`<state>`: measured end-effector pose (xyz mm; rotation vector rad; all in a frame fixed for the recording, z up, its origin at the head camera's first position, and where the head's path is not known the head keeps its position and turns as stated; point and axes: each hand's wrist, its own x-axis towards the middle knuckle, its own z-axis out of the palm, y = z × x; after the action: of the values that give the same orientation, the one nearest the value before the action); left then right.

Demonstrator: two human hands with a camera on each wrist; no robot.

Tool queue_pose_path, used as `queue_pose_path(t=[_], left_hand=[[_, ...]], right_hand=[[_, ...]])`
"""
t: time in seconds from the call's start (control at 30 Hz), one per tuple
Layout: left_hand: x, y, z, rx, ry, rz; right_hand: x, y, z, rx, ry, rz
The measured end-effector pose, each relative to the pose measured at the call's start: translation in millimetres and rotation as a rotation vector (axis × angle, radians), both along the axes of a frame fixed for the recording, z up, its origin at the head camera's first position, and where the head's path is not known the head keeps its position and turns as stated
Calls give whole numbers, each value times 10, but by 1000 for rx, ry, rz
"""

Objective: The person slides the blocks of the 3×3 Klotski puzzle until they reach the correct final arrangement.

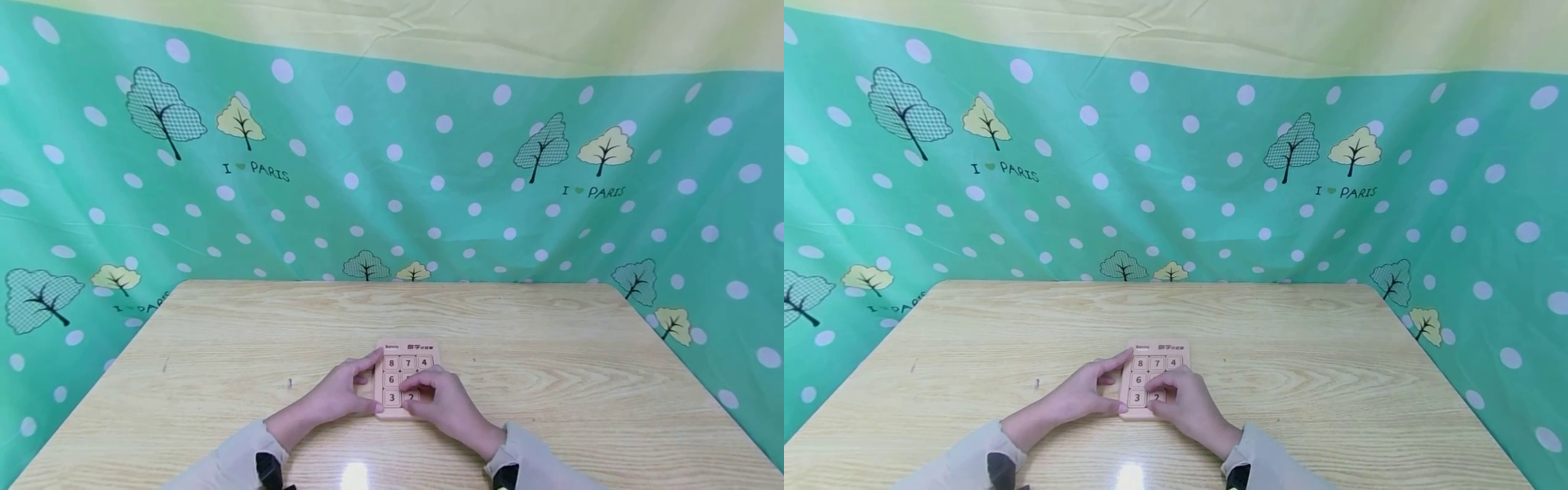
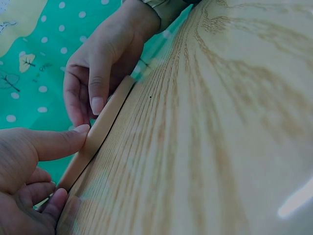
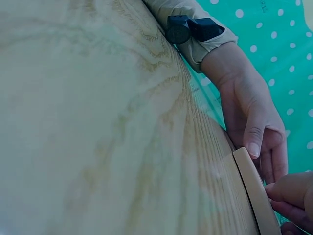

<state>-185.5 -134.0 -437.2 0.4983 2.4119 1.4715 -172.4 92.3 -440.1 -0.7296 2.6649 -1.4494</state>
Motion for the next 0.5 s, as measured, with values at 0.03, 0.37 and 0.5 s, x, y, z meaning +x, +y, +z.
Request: queue_pose_path(t=[0.03,0.37,0.5], left_hand=[[-1,1,2,1,0,0],[-1,20,-8,-17,2,15],[5,23,-8,-33,11,31]], right_hand=[[0,4,3,3,1,0],[23,100,19,18,13,-21],[23,149,22,32,10,-34]])
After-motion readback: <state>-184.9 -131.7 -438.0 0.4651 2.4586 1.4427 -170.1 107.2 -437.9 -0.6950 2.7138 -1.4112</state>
